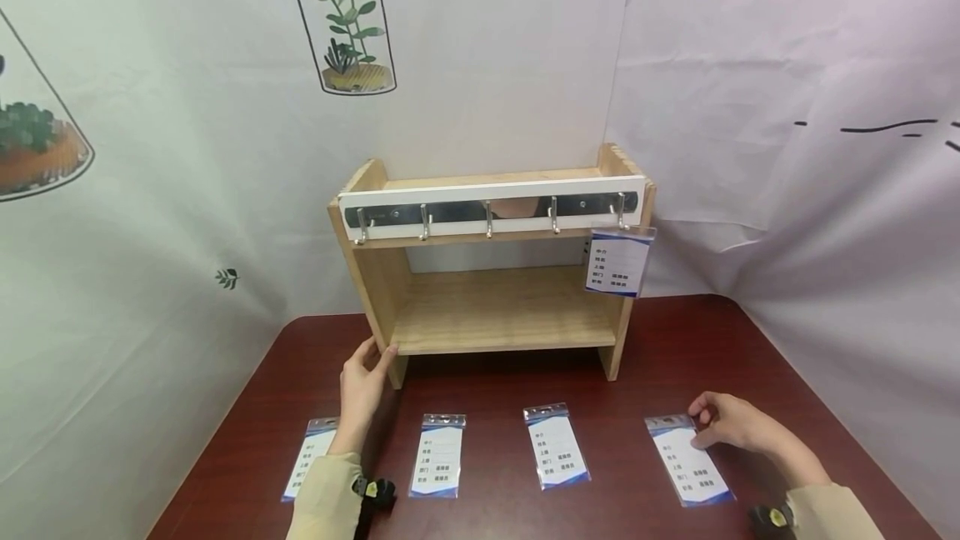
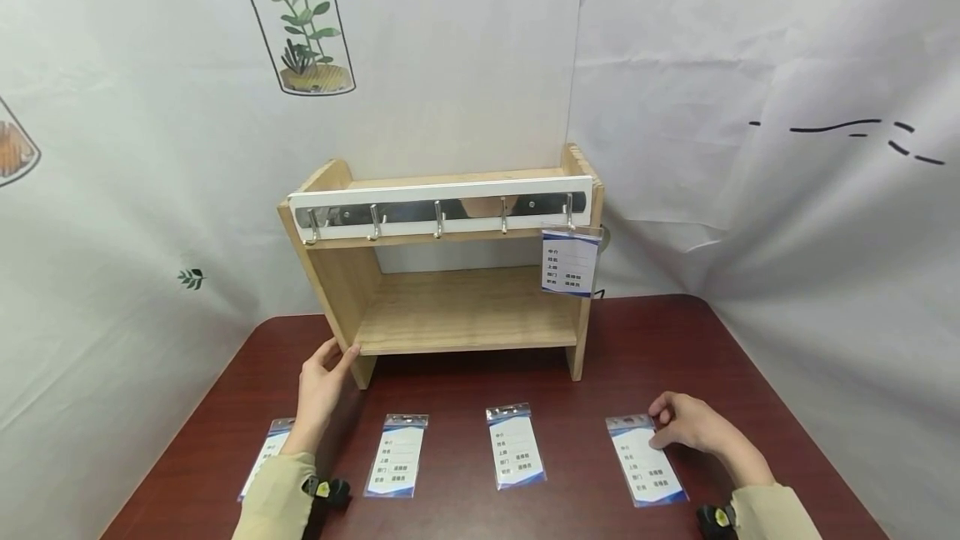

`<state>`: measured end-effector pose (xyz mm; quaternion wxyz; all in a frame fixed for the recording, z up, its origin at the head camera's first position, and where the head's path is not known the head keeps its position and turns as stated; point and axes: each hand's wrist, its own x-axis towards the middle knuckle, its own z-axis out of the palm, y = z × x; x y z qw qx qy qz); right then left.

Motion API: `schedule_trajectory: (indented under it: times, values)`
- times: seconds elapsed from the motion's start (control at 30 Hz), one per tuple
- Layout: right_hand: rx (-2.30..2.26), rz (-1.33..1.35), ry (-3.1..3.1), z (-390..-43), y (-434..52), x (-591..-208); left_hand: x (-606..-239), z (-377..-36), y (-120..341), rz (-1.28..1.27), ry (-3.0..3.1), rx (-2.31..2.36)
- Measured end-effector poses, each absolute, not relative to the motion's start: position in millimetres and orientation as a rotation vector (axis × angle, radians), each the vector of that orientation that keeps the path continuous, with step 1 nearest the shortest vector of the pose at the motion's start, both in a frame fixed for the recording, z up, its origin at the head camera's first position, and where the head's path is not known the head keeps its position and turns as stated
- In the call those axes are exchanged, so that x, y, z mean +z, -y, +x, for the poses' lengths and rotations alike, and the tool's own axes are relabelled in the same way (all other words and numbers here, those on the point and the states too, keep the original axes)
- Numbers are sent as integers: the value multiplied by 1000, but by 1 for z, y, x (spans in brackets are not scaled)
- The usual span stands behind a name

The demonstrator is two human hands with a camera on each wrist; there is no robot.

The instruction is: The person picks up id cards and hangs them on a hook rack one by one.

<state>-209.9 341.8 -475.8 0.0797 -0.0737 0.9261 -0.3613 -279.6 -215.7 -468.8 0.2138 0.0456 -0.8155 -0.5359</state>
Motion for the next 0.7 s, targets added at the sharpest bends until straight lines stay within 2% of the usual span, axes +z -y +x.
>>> schedule_trajectory:
  times: [0.7]
  values:
    - [-1269,-282,-2698,-206,-344,-480,-467,-279,216,124,2267,-1510]
